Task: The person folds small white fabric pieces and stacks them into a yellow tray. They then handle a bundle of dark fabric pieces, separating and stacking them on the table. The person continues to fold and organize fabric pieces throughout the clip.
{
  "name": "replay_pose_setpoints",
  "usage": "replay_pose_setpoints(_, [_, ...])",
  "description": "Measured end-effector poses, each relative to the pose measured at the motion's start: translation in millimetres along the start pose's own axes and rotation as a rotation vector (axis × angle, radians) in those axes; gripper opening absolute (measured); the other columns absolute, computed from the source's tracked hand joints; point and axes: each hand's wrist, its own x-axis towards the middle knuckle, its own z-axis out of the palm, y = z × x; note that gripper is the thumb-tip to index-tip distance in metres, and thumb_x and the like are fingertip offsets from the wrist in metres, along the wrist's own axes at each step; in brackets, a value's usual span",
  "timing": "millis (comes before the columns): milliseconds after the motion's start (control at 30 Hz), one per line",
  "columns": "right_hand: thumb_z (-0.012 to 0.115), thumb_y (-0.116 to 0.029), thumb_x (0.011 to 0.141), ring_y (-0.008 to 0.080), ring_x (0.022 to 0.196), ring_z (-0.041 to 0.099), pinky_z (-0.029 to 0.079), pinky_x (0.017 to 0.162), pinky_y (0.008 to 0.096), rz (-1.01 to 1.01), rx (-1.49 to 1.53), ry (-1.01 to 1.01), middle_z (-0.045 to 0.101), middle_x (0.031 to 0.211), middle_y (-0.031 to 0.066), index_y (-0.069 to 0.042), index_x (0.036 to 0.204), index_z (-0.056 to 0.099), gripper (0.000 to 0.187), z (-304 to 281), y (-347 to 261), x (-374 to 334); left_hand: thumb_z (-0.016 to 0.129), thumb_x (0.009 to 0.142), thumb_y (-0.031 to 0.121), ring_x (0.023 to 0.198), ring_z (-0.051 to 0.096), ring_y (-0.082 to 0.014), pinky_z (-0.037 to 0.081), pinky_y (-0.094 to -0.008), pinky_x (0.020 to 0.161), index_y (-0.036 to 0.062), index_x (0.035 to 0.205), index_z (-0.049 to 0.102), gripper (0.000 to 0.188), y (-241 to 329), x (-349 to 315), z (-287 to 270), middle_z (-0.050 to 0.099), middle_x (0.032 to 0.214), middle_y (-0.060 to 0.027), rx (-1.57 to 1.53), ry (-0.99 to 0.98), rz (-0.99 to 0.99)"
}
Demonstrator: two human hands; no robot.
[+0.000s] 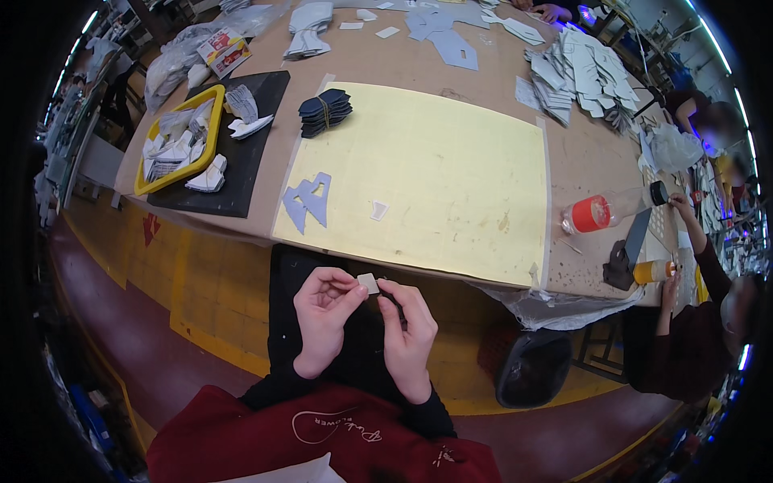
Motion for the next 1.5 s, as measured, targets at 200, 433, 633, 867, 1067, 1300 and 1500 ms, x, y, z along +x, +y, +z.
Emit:
replay_pose_setpoints(200, [0.059,0.001,0.089,0.0088,0.083,0.056,0.044,0.077,0.0209,0.116,0.094,0.028,0.06,0.09,0.0029,0.003,0.107,0.062,0.018,-2.9,-1.7,-3.0,0.065,0.084,-0.008,0.086,0.062,-0.0084,0.052,-0.0197,0.077,-0.0038,0.099,0.056,0.018,-4.3,0.8,-4.4,0.061,0.091,-0.0063,0.005,-0.036,0.032])
replay_pose_setpoints(433, [0.06,0.001,0.087,0.0075,0.079,0.051,0.041,0.071,0.0198,0.094,-0.029,-0.053,0.059,0.09,0.0011,0.003,0.107,0.062,0.02,-3.0,-5.4,0.9,0.066,0.081,-0.009,0.084,0.06,-0.0071,0.051,-0.0198,0.078,-0.0007,0.098,0.055,0.022,-2.4,-2.5,-1.9,0.059,0.091,-0.0044,0.046,-0.054,-0.023])
replay_pose_setpoints(633, [0.061,0.001,0.086,0.0128,0.071,0.055,0.043,0.062,0.0231,0.069,0.009,-0.042,0.061,0.086,0.0075,-0.001,0.105,0.064,0.019,-3.8,-5.6,0.2,0.066,0.082,-0.01,0.084,0.06,-0.0069,0.051,-0.0193,0.077,-0.0011,0.098,0.055,0.021,-2.4,-1.9,-3.3,0.059,0.091,-0.0043,0.032,-0.049,-0.003])
replay_pose_setpoints(867, [0.062,0.001,0.085,0.0137,0.073,0.056,0.044,0.063,0.024,0.028,-0.013,-0.039,0.062,0.088,0.0086,-0.001,0.105,0.065,0.02,-2.0,-1.7,1.1,0.065,0.082,-0.011,0.083,0.059,-0.0065,0.051,-0.0193,0.076,-0.001,0.098,0.055,0.021,-4.0,-3.2,-2.3,0.06,0.09,-0.0044,0.066,-0.061,0.012])
replay_pose_setpoints(1067, [0.06,0.002,0.086,0.0142,0.073,0.057,0.045,0.063,0.0242,0.029,-0.031,-0.049,0.062,0.087,0.0089,0.0,0.105,0.064,0.019,-1.4,-5.2,0.3,0.064,0.082,-0.01,0.084,0.06,-0.0071,0.051,-0.0197,0.076,-0.0015,0.099,0.055,0.021,-3.3,-3.7,-2.2,0.06,0.091,-0.005,0.061,-0.062,0.017])
replay_pose_setpoints(1300, [0.057,0.002,0.088,0.0161,0.077,0.058,0.046,0.068,0.0258,-0.007,-0.04,-0.044,0.062,0.09,0.0107,0.002,0.105,0.062,0.018,0.5,-5.2,7.5,0.065,0.083,-0.01,0.084,0.06,-0.0082,0.052,-0.0207,0.076,-0.0018,0.1,0.054,0.021,-6.0,-3.1,-4.0,0.059,0.091,-0.0052,0.045,-0.06,0.018])
replay_pose_setpoints(1500, [0.055,-0.001,0.089,0.0165,0.074,0.055,0.043,0.067,0.0224,-0.092,-0.306,0.077,0.06,0.091,0.0095,-0.001,0.112,0.061,0.023,-15.9,5.9,82.6,0.061,0.087,-0.006,0.089,0.06,-0.0099,0.05,-0.0225,0.081,-0.0041,0.113,0.056,0.027,-3.0,5.4,-17.1,0.059,0.096,-0.006,-0.051,-0.032,0.02])
